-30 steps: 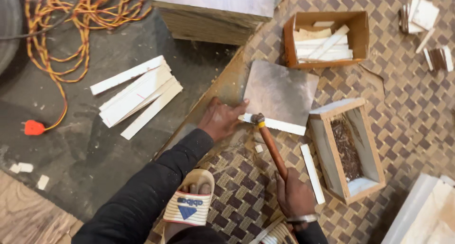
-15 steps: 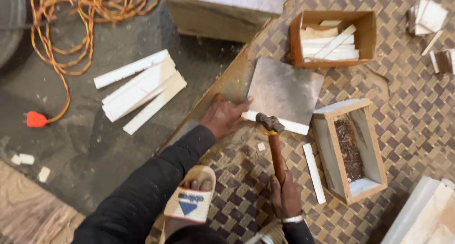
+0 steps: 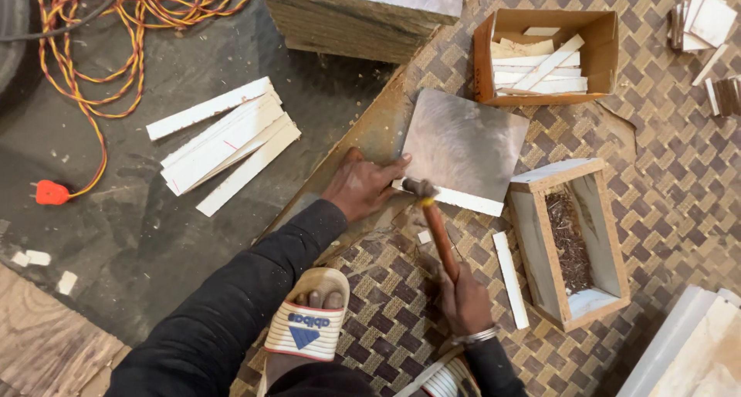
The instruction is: The person kneels on the floor and hammers thin wooden strips onto the edges of square boards, aligning each strip by hand and driving nails with a hammer. They work through several boards one at a time, placing completed boards aside with a stack of finished pieces.
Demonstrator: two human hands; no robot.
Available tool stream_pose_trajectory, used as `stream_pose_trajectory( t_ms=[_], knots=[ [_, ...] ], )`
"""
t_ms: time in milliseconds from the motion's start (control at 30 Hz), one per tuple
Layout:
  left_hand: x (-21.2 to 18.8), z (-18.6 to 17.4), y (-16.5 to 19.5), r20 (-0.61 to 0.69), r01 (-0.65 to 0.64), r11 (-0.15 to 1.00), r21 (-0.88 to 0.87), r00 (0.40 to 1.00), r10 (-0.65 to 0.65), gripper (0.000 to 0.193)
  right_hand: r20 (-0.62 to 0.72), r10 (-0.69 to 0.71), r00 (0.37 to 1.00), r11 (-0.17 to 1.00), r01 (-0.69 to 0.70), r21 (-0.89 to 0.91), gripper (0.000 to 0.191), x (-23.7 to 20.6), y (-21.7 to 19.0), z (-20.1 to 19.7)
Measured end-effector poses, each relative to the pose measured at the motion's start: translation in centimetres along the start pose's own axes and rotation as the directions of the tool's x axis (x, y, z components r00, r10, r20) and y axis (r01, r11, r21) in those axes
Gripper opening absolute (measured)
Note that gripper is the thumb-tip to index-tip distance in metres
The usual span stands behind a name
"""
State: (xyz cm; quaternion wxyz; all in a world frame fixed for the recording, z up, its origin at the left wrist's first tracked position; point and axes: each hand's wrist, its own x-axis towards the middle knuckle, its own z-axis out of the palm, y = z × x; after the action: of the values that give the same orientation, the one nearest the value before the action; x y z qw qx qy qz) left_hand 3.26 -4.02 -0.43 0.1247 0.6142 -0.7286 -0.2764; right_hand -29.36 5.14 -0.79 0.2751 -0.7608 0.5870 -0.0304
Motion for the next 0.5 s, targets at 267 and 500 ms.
stream_pose_trajectory(
  t_ms=[267,500],
  knots=[
    [0.0,1.1,-0.4,-0.145,-0.073,0.996,-0.050,0.987,0.065,0.063,-0.042,0.093,0.995,0.991,-0.088,0.102,0.018,-0.4,-1.0,0.0],
    [0.0,1.9,-1.4,-0.185,-0.104,0.979,-0.175,0.980,0.071,0.062,-0.147,-0.127,0.981,0.984,0.143,0.104,0.018,-1.0,-4.2,-4.3]
  ],
)
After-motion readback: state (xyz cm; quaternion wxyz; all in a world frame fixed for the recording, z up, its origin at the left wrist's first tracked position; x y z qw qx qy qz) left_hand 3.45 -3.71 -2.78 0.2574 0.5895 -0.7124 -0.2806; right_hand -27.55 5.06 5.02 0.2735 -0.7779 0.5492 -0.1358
